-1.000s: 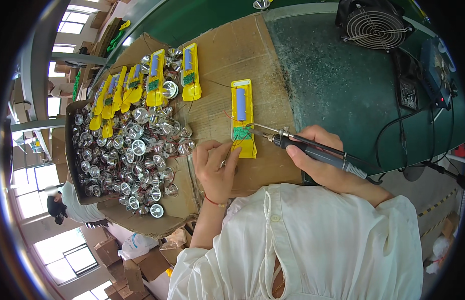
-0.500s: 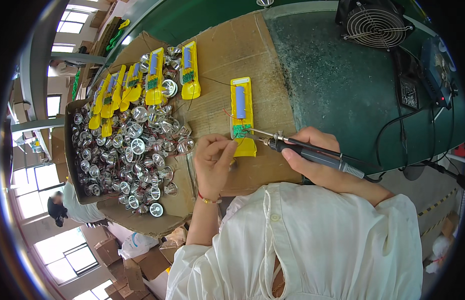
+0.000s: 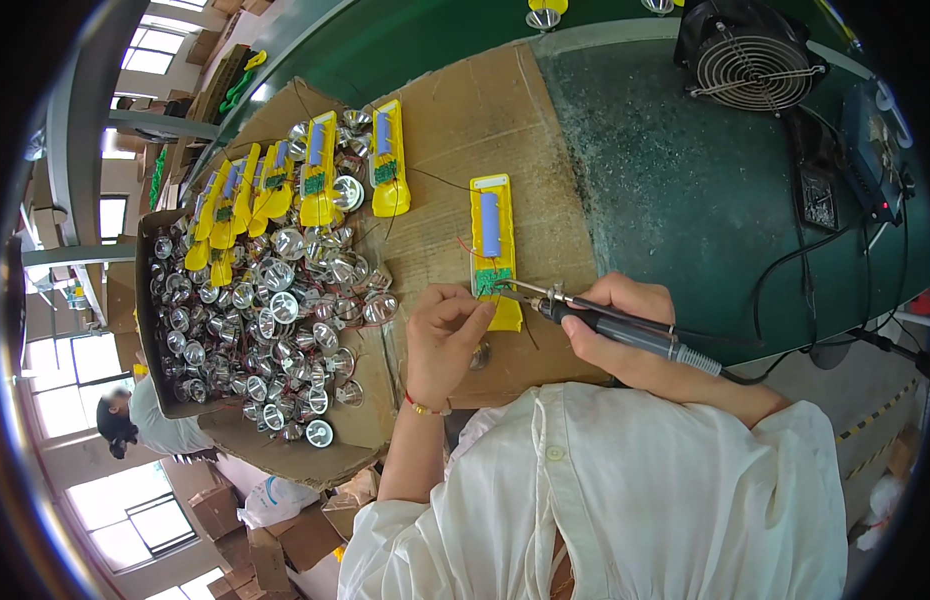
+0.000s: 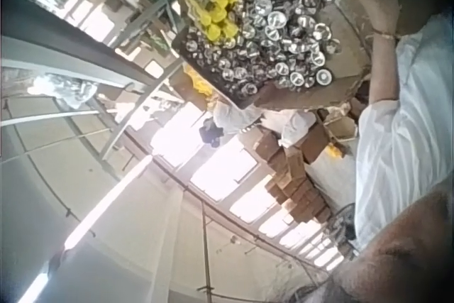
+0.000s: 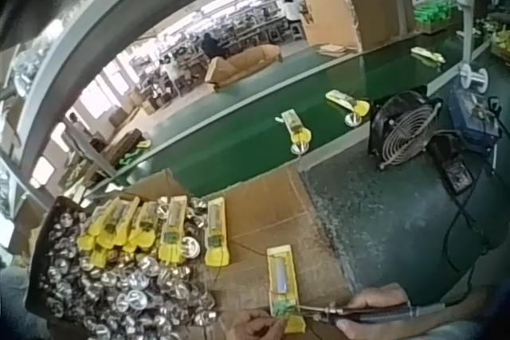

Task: Soldering wires and electronic components onto a circuit board for flashlights at a workbench.

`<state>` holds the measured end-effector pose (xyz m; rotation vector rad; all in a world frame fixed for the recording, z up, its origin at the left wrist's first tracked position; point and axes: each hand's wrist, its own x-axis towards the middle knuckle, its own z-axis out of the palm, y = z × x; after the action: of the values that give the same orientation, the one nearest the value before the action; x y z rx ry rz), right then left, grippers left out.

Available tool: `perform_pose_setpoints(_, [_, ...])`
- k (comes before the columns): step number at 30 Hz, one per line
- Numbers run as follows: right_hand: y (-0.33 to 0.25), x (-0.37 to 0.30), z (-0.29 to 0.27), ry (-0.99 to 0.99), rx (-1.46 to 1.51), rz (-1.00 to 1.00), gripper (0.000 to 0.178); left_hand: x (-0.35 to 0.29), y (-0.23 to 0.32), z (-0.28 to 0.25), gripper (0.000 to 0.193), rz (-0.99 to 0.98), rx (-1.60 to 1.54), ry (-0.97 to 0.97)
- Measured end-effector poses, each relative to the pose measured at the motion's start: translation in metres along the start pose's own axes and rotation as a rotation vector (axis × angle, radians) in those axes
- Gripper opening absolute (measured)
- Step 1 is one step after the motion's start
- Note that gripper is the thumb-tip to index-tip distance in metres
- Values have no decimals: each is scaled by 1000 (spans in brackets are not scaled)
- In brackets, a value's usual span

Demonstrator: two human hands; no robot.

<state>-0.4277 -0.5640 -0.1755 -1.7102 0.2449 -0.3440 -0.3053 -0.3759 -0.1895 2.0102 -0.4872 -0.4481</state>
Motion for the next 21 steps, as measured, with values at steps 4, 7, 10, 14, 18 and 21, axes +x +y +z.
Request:
perform_pose_setpoints(4, [-1,-3,0,36,-49,11,15,5,-1,-2,9,-22,-3,-24])
perform_pose_setpoints(7, [6,-2,-7,139,43,14,16,8,1,-2,10,28,27,-18])
perform_pose_setpoints(10, [9,-3,-16,123,46,32,10,8,7,-4,11,-21,19,-15])
perform_pose_setpoints(14, [32,-6,-13,270,133,52,15,6,-3,-6,10,34,81,-10])
perform_pose_setpoints(18, [43,-5,-32,350,171,67,16,0,-8,-1,10,81,141,16])
perform_pose_setpoints(21, [50,-5,-48,430,95,23,15,-5,-5,-1,10,24,111,-19])
